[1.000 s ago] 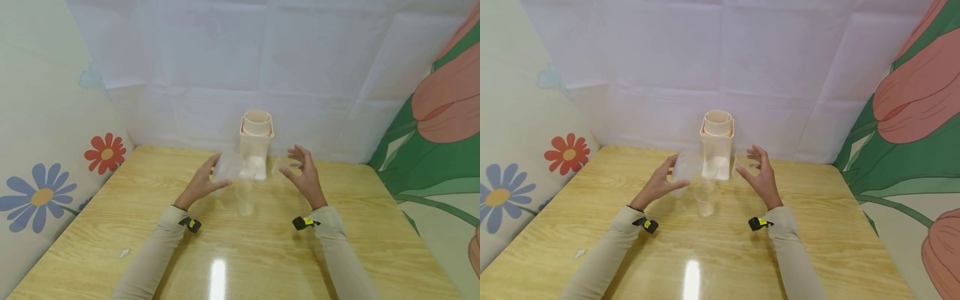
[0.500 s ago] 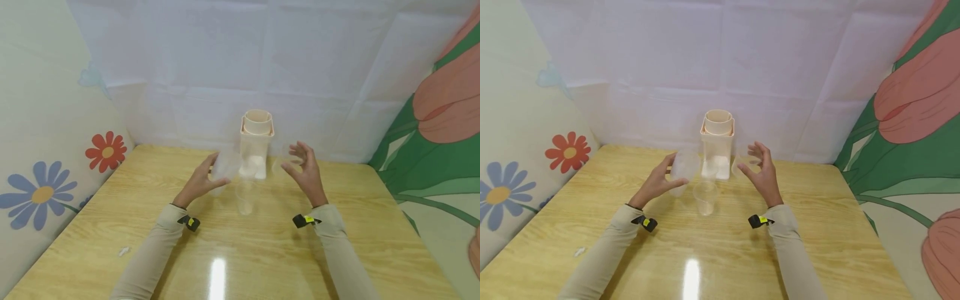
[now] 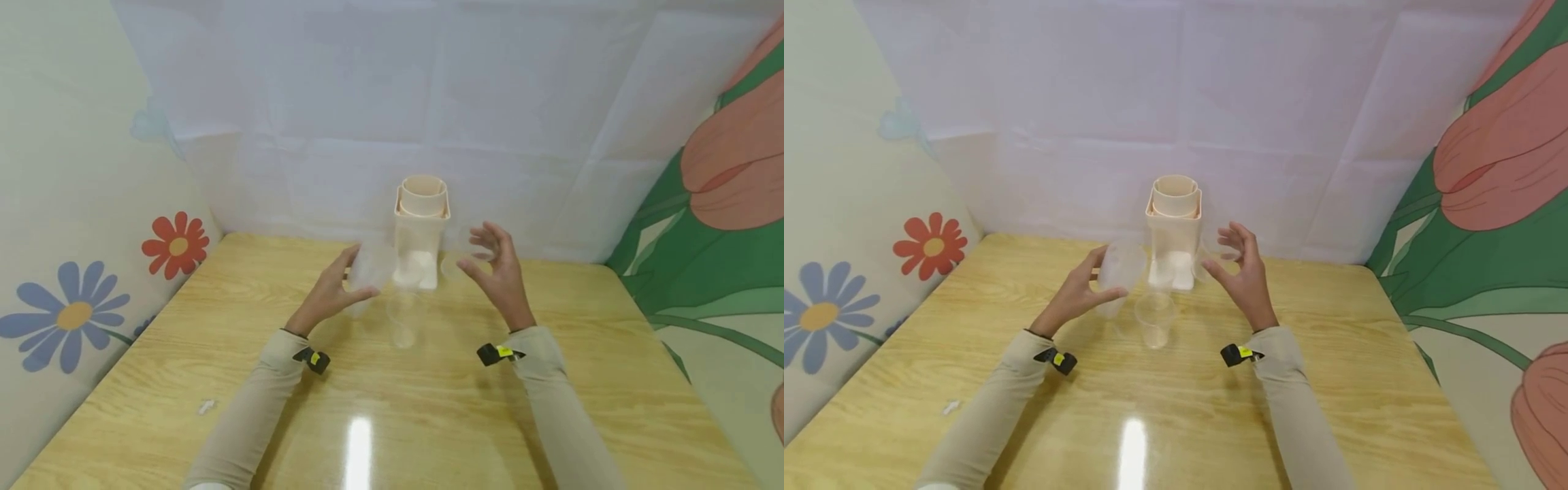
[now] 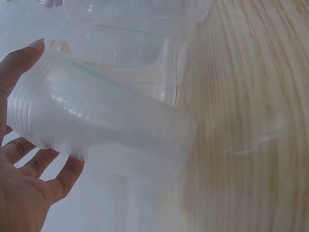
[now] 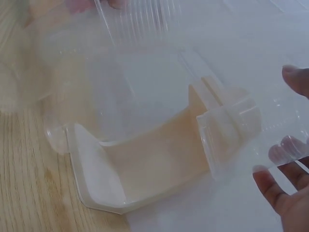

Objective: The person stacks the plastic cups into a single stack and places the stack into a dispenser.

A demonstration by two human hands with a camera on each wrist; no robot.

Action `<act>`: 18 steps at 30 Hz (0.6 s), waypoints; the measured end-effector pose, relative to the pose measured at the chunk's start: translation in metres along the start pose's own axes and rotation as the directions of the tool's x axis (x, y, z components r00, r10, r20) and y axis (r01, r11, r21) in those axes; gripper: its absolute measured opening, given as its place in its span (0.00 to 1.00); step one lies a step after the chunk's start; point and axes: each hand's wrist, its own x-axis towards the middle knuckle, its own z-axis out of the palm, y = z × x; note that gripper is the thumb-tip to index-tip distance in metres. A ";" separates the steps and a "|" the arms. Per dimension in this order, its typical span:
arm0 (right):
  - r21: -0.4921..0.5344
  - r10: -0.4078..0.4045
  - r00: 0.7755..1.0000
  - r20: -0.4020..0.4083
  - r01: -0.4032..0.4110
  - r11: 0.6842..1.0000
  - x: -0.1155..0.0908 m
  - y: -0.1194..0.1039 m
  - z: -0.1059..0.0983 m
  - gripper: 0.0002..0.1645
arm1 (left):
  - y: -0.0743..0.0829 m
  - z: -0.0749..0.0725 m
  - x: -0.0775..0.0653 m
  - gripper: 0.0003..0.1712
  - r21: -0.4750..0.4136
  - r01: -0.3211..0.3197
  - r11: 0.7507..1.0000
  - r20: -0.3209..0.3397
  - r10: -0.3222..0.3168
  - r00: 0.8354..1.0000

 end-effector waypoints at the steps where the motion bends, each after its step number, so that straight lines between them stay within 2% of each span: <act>1: 0.004 0.002 1.000 -0.003 -0.002 1.000 0.000 0.000 0.000 0.48 | 0.000 0.000 0.000 0.53 0.000 0.001 1.000 -0.001 -0.001 1.000; 18: 0.075 -0.021 1.000 -0.016 0.023 0.997 0.005 -0.005 0.011 0.47 | 0.001 0.000 0.000 0.54 -0.010 0.009 1.000 0.004 -0.009 1.000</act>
